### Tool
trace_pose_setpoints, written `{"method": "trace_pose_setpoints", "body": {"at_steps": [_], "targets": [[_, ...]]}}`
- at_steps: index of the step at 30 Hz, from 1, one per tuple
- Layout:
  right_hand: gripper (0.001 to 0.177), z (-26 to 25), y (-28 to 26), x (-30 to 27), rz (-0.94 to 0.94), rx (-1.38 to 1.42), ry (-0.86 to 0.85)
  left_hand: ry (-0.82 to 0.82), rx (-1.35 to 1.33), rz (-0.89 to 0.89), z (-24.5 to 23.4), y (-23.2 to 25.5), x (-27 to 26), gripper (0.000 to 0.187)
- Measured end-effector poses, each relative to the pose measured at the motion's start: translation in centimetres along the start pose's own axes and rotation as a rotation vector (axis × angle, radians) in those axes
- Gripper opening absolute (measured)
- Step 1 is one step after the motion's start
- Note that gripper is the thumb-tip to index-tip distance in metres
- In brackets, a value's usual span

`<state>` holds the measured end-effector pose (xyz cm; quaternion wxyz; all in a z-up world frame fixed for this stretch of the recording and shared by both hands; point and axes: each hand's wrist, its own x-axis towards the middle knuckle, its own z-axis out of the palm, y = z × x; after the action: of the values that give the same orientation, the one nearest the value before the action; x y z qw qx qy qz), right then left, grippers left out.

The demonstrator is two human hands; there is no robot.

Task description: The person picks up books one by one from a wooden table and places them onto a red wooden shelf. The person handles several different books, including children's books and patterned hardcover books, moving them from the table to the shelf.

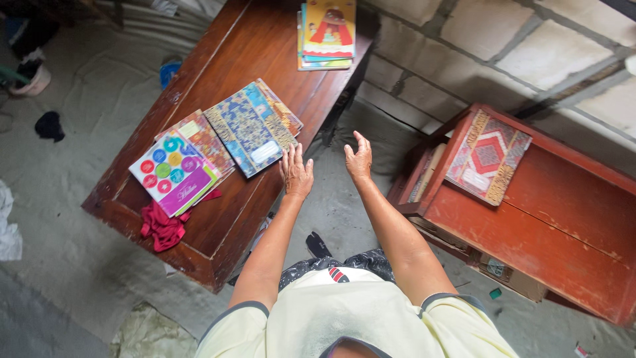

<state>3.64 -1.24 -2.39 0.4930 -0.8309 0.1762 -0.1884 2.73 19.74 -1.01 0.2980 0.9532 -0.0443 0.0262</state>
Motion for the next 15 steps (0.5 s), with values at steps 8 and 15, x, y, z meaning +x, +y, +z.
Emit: {"method": "trace_pose_setpoints", "body": {"at_steps": [8,15], "targets": [[0.051,6.9,-3.0,-2.1,-0.057,-0.023,-0.14,0.074,0.042,-0.144,-4.0,-6.8,-0.6,0.066],[0.053,10.7,-3.6,-2.8,-0.186,-0.072,-0.241,0.089,0.084,-0.217,-4.6,-10.3,-0.4,0.068]]}}
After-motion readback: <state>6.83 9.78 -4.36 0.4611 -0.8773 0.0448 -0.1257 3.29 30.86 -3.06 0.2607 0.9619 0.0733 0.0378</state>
